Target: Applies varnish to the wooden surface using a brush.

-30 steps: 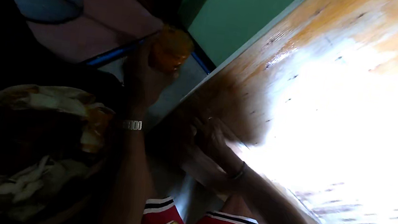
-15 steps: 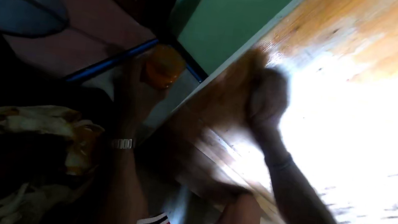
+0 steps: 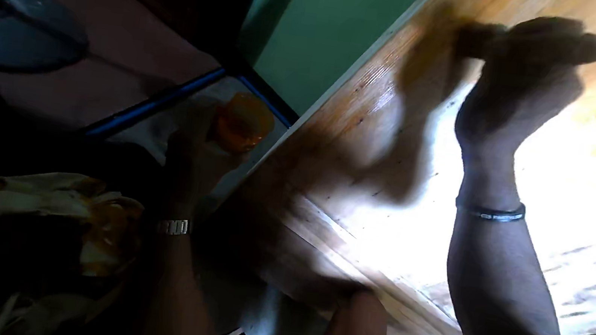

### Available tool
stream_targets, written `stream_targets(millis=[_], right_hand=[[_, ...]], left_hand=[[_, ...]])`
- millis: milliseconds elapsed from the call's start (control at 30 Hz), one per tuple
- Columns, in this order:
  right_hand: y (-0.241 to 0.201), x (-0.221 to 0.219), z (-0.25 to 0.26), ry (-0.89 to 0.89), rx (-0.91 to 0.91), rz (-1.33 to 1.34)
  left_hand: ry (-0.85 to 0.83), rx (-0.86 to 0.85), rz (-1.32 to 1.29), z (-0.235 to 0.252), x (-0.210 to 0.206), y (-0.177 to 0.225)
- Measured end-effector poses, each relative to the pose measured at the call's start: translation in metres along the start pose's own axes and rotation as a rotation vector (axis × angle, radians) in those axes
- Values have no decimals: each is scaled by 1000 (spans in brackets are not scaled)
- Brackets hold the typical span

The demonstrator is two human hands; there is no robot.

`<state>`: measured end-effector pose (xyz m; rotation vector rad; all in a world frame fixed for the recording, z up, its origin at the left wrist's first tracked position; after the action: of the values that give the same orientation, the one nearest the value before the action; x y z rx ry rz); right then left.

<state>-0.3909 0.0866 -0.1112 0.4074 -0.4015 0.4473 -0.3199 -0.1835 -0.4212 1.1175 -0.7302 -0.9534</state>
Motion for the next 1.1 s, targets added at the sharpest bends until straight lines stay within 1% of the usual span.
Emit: stream_targets(millis=[33, 67, 100, 133, 167, 200, 233, 267, 300, 333, 367, 400, 433, 500, 533, 600, 633, 700, 767, 800, 833, 867, 933, 967, 1033, 1100], right_hand=[[-2, 6, 4, 37, 7, -8], [-13, 9, -4, -30, 0, -43], [-33, 8, -25, -206, -11, -79], [-52, -2, -60, -370, -1, -98], [-70, -18, -106, -505, 21, -91], [-91, -33, -154, -605, 26, -23], [-115, -46, -201, -679, 55, 78], [-138, -53, -242, -756, 126, 149], [-156, -56, -273, -791, 199, 182], [-164, -57, -293, -767, 232, 199], [-164, -58, -304, -760, 217, 233], [-155, -57, -305, -759, 162, 280], [-142, -55, -299, -788, 79, 311], [-101, -46, -262, -865, -126, 320], [-77, -39, -232, -829, -158, 274], [-25, -15, -160, -695, -105, 164], [1, 0, -122, -587, -57, 100], [49, 28, -54, -363, -18, -74], [79, 51, -7, -205, -49, -176], [84, 56, 2, -152, -91, -152], [82, 60, 2, -120, -121, -105], [73, 62, -6, -120, -114, -15], [40, 62, -37, -181, -117, 283], [22, 60, -58, -248, -165, 416], [-11, 52, -102, -426, -285, 587], [-35, 46, -135, -566, -356, 612]], left_hand=[[-5, 0, -15, -3, 0, 6], [-20, 13, -49, -8, 1, 15], [-36, 22, -77, -15, 1, 22], [-45, 26, -81, -20, 1, 25], [-41, 15, -67, -23, 0, 23], [-39, -43, -31, -24, -2, 15], [-15, -164, 16, -24, -6, 1], [26, -283, 54, -23, -10, -13], [-45, -198, 35, -21, -11, -10], [-101, -88, 25, -21, -12, -1], [-121, -22, 15, -22, -14, 8], [-138, -6, 7, -24, -18, 12], [-166, -34, -15, -24, -25, 8], [-232, -92, -97, -27, -37, 11], [-259, -98, -125, -28, -42, 16], [-302, -67, -113, -25, -53, 15], [-318, -54, -95, -25, -58, 14], [-354, -50, -62, -27, -67, 16], [-401, -45, -48, -29, -77, 16], [-418, -57, -56, -30, -82, 16], [-440, -57, -70, -32, -87, 16], [-451, -61, -80, -34, -92, 17], [-483, -60, -87, -39, -104, 20], [-510, -69, -89, -41, -110, 22], [-535, -121, -67, -46, -121, 18], [-503, -200, -96, -51, -131, 12]])
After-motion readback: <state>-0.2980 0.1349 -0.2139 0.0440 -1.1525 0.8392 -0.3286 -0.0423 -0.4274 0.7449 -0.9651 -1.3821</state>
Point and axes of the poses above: each hand's wrist, its own z-axis towards the middle knuckle, its own x-axis out of the back of the hand, y = z × x, the point moved 7 cm from there along z, towards the middle knuckle, and after that the axes turned 12 degrees about -z, right-handed, at the moved point
